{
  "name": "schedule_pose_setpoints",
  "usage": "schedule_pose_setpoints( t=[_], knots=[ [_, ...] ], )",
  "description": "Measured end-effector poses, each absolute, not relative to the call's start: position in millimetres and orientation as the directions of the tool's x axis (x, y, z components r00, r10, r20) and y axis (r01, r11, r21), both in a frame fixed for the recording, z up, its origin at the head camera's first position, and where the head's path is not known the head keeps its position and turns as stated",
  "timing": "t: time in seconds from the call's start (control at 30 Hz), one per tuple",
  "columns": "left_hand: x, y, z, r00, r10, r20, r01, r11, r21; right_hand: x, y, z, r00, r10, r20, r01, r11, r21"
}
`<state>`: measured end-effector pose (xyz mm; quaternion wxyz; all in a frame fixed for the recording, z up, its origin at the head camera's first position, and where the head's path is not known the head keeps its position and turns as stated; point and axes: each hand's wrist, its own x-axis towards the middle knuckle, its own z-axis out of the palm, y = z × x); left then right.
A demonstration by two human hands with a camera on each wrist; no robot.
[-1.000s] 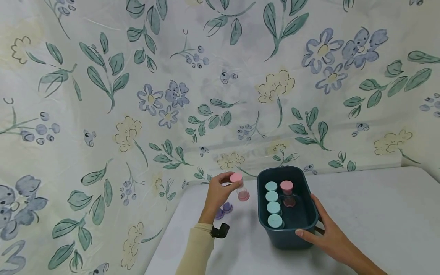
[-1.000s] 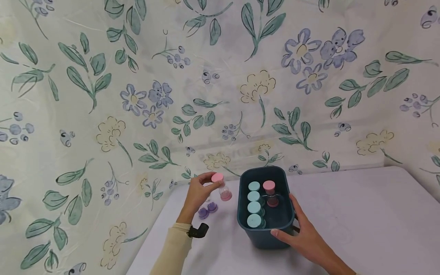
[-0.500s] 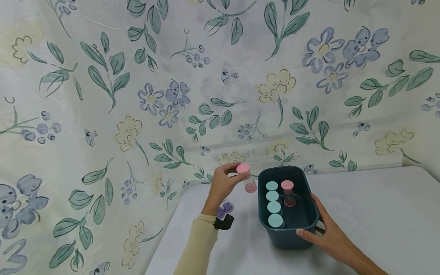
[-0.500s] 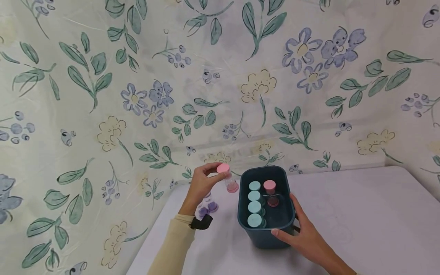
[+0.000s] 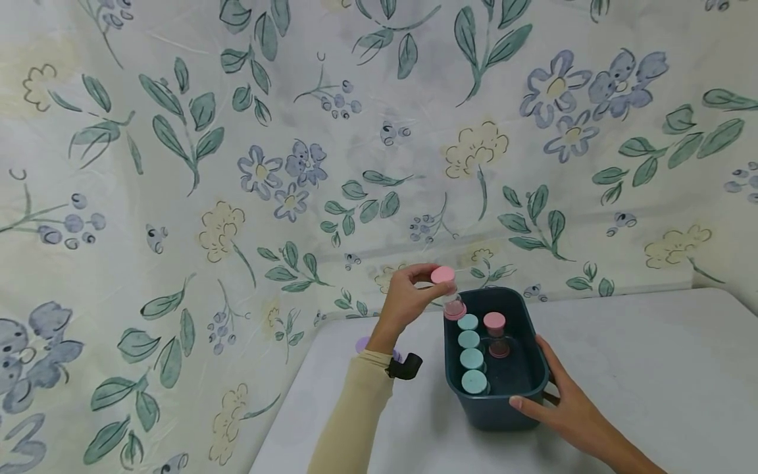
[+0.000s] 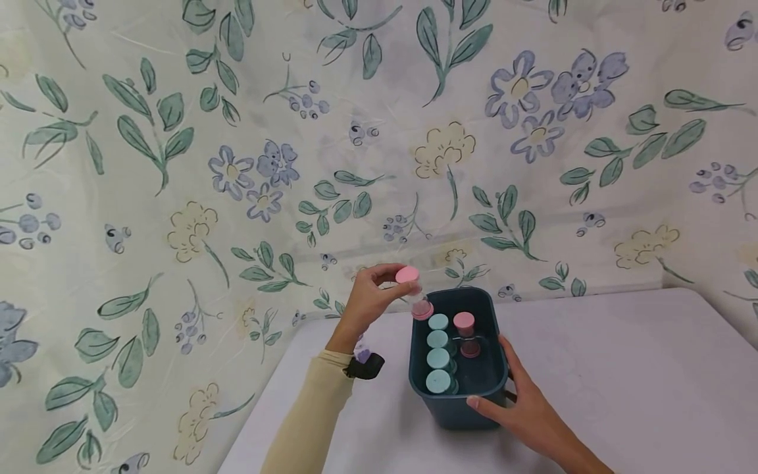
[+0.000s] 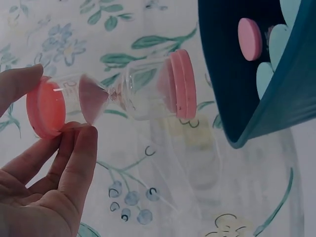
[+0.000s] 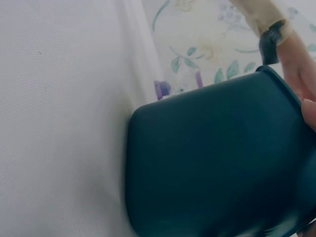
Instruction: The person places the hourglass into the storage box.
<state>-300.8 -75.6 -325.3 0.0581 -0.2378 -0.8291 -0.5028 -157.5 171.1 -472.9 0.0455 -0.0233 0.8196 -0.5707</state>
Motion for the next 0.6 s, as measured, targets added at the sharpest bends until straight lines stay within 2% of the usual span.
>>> schedule_pose_setpoints(
  t=[0.6],
  knots=[
    [-301, -33, -343, -0.860, 0.441, 0.257, 0.452, 0.425, 0.784, -158, 171, -473, -0.994, -0.094, -0.051, 0.015, 0.352, -0.936]
  ],
)
